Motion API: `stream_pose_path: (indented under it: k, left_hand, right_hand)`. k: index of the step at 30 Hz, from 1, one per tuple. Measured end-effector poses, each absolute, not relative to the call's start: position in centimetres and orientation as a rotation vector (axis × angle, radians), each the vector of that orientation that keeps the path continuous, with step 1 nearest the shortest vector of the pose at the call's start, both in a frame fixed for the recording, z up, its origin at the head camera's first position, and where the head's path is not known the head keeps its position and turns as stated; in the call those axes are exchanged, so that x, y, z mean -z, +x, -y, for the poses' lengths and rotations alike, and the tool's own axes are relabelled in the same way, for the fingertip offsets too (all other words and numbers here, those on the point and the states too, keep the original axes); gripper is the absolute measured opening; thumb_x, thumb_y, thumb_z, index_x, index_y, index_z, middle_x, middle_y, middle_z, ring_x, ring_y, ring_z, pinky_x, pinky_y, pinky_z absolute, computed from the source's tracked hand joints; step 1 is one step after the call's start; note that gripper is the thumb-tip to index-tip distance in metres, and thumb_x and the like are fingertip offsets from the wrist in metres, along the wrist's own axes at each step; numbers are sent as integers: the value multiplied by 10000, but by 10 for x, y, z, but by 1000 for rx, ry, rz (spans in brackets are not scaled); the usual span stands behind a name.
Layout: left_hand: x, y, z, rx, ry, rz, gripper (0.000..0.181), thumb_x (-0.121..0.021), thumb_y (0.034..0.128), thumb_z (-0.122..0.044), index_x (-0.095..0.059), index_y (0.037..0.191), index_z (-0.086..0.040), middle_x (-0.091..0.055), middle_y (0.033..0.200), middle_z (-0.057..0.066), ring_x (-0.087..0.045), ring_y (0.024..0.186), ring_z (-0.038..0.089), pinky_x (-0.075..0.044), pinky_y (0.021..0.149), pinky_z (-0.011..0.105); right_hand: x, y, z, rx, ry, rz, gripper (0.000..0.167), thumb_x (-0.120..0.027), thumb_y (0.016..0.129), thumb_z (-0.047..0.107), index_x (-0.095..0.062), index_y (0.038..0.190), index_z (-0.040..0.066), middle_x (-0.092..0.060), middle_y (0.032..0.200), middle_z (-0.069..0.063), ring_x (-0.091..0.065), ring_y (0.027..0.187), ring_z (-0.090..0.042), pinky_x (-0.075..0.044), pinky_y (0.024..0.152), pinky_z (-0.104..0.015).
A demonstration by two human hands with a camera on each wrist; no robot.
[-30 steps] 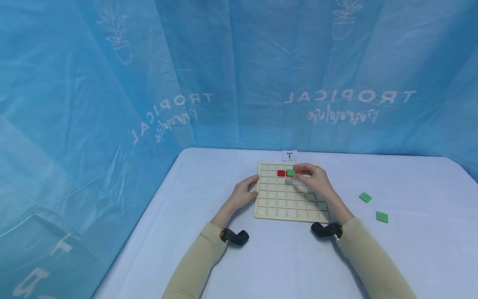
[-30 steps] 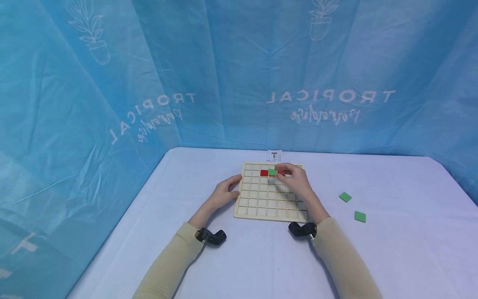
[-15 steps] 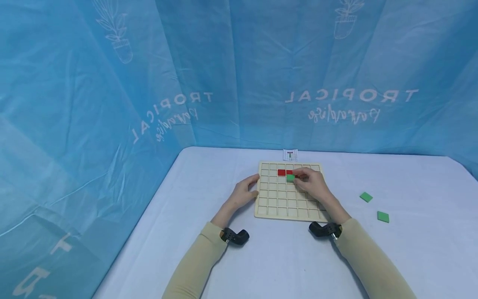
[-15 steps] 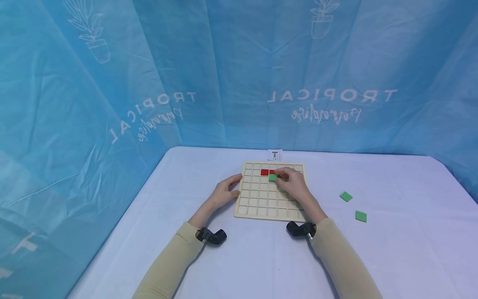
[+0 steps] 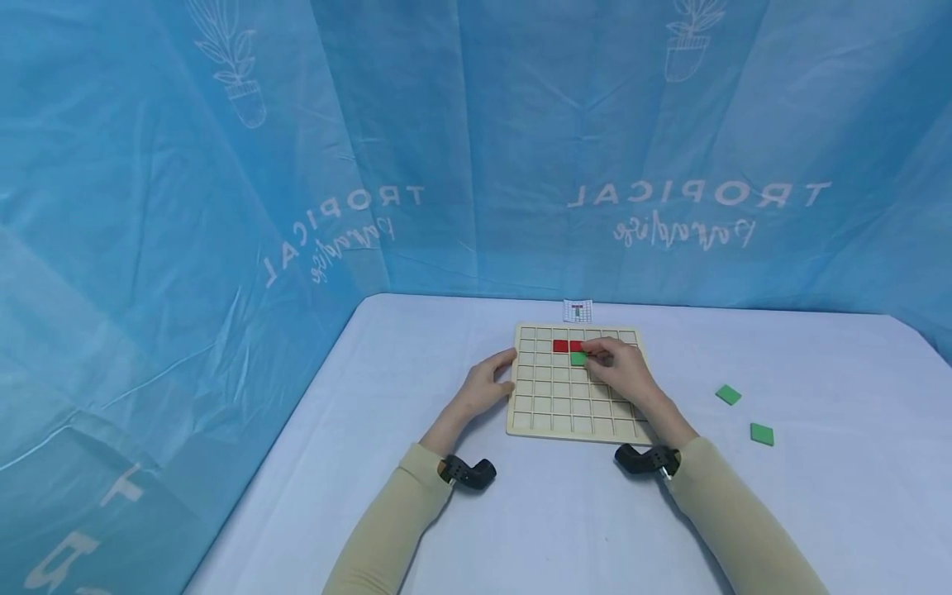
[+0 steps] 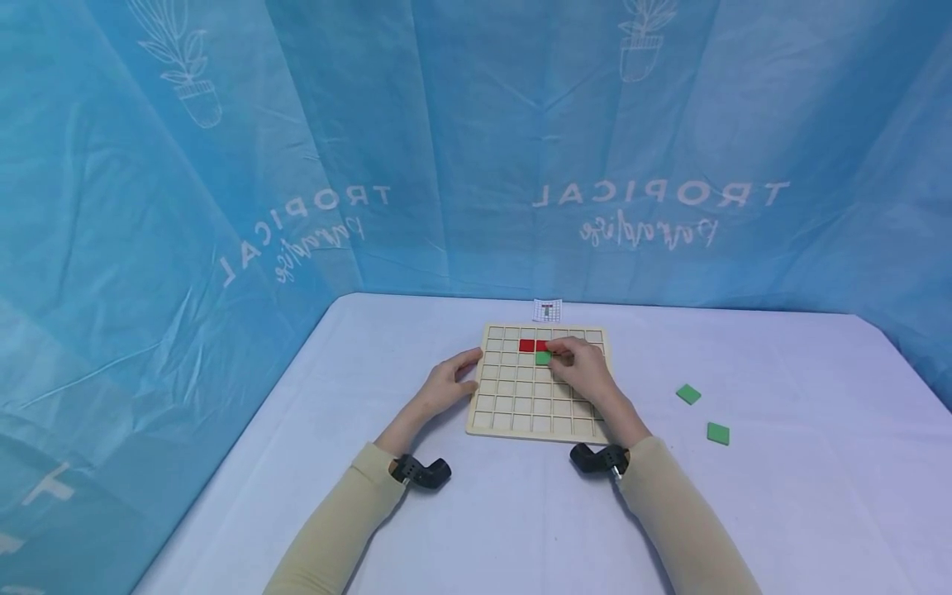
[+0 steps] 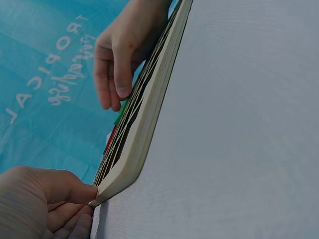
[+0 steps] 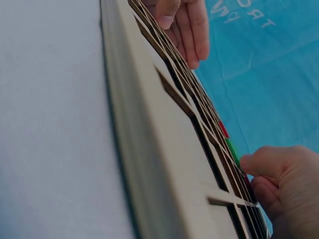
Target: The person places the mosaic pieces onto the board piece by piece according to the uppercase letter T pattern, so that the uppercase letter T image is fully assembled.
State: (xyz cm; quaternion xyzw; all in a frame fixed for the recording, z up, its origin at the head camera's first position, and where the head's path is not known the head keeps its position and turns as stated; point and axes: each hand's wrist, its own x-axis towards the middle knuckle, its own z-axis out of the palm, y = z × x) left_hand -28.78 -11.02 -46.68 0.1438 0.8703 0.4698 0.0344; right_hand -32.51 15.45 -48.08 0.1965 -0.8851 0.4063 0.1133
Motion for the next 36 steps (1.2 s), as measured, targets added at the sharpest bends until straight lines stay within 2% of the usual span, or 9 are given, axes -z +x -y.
stream_pose_path:
  k: [8,14,18,21,25,27,30,32,36]
  left_hand:
    - [468,-290,108,-1441,457,-2671,588,-567,874,29,-366,1426,5,-387,1455,122,-357,1333,196,-309,1080,213]
    - [468,-290,106,-1438,462,-2675,586,-570,874,26,-369,1425,6,-391,1453,122,-360,1331,199,-313,1080,218]
    - [468,-289,106,-1446,464,-2670,585,-568,876,28,-366,1425,9,-388,1454,126,-358,1333,204,-312,1082,224]
    - [468,-290,106,-1439,467,-2672,584,-566,877,25,-364,1426,9,-385,1456,127,-354,1336,206,-311,1084,228]
    - [468,-291,108,-1417,471,-2689,587,-563,877,19,-361,1428,6,-381,1460,124,-348,1339,203,-307,1088,233]
    - [469,-291,109,-1411,474,-2698,587,-562,877,18,-361,1428,6,-379,1460,125,-346,1340,205,-304,1090,237]
    - [470,-291,110,-1413,473,-2702,584,-561,877,18,-364,1427,7,-379,1460,128,-344,1342,209,-304,1093,244]
    - [470,-291,110,-1419,467,-2699,584,-562,876,18,-366,1426,6,-382,1459,127,-346,1341,209,-305,1093,245]
    - [470,-291,110,-1427,444,-2689,587,-563,877,13,-366,1430,-6,-382,1461,115,-348,1339,194,-305,1088,229]
  right_hand:
    - [475,-322,-157,-1274,527,2602,290,-676,863,89,-652,1144,22,-662,1062,-113,-622,963,-261,-537,849,-403]
    - [444,-314,-174,-1572,485,2476,375,-640,910,193,-594,1242,24,-605,1202,-143,-560,1092,-290,-493,927,-434]
    - [455,-328,-212,-1571,482,2396,444,-631,899,372,-596,1273,136,-602,1223,-63,-553,1098,-199,-504,901,-263]
    - [471,-335,-248,-1527,425,2373,445,-637,879,426,-600,1275,227,-606,1217,13,-560,1072,-109,-483,832,-123]
    - [446,-301,-275,-1504,271,2437,473,-648,890,355,-571,1308,146,-585,1250,-67,-566,1075,-116,-491,816,-110]
    - [428,-278,-281,-1478,207,2472,510,-638,895,362,-554,1311,78,-571,1252,-126,-564,1052,-86,-482,803,-83]
    - [414,-253,-291,-1405,163,2511,527,-621,902,376,-544,1305,45,-566,1238,-146,-543,995,15,-446,778,-27]
    - [414,-244,-301,-1374,159,2528,527,-618,908,359,-536,1309,28,-571,1225,-135,-520,968,73,-425,771,-5]
    - [426,-234,-318,-1324,114,2550,508,-616,910,359,-543,1302,44,-590,1141,48,-509,939,125,-405,765,14]
